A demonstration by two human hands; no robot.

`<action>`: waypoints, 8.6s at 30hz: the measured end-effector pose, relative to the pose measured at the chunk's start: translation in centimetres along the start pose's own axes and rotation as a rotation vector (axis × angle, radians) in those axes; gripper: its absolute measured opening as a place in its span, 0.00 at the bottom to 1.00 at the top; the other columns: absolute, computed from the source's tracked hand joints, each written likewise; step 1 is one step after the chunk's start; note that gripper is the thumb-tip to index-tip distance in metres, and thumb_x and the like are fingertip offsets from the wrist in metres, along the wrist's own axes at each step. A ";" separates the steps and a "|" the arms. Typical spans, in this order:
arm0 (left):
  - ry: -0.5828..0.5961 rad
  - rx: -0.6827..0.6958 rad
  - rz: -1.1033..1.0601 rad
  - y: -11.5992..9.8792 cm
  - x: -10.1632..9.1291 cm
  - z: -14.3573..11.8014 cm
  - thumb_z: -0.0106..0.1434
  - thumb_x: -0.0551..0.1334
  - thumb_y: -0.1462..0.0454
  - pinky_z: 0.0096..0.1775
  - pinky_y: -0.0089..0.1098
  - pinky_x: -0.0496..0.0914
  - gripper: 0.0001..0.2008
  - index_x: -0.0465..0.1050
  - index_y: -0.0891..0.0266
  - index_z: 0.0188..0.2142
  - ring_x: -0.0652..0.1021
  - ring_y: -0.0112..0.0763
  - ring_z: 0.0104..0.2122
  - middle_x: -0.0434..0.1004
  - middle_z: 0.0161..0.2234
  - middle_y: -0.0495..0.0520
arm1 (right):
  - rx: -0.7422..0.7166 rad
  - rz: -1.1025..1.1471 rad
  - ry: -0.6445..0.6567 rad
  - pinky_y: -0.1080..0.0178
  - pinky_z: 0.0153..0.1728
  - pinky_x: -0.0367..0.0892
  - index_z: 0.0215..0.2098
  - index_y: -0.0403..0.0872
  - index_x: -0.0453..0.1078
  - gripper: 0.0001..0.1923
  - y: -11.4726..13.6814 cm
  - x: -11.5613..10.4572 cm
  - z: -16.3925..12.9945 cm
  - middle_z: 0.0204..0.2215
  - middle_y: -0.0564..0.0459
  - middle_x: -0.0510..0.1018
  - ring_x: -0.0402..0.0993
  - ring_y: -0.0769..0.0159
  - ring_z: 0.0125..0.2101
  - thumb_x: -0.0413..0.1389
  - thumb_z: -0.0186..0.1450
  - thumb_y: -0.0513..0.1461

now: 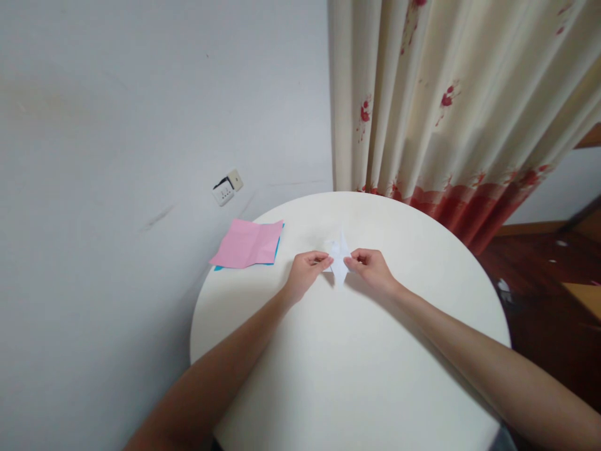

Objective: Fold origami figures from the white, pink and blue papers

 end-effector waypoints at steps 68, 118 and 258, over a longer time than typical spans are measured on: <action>-0.180 0.197 0.390 2.4 -1.8 1.7 0.55 0.58 0.73 0.42 0.32 0.70 0.18 0.74 0.61 0.45 0.76 0.32 0.42 0.78 0.42 0.55 | -0.190 -0.617 -0.053 0.54 0.47 0.66 0.52 0.47 0.67 0.29 -2.0 2.1 1.3 0.46 0.47 0.77 0.72 0.55 0.46 0.65 0.55 0.47; -0.140 0.215 0.462 4.0 -1.9 2.6 0.58 0.58 0.73 0.42 0.32 0.73 0.15 0.73 0.61 0.44 0.78 0.31 0.42 0.78 0.42 0.55 | 0.169 -0.827 -0.688 0.56 0.50 0.60 0.49 0.39 0.70 0.19 -5.6 -14.5 12.5 0.48 0.36 0.74 0.68 0.54 0.49 0.44 0.67 0.39; -0.588 -0.148 1.208 3.6 -14.4 4.1 0.59 0.63 0.56 0.54 0.39 0.67 0.28 0.65 0.58 0.58 0.71 0.46 0.56 0.70 0.57 0.60 | -0.056 -1.038 0.147 0.53 0.52 0.61 0.52 0.49 0.72 0.17 -1.4 -1.4 -0.2 0.56 0.45 0.70 0.64 0.52 0.56 0.53 0.66 0.42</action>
Point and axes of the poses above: each hand's wrist, its own z-axis towards the middle knuckle, its own x-axis out of the palm, y = z × x, the point moved 1 cm from there along z, towards the middle knuckle
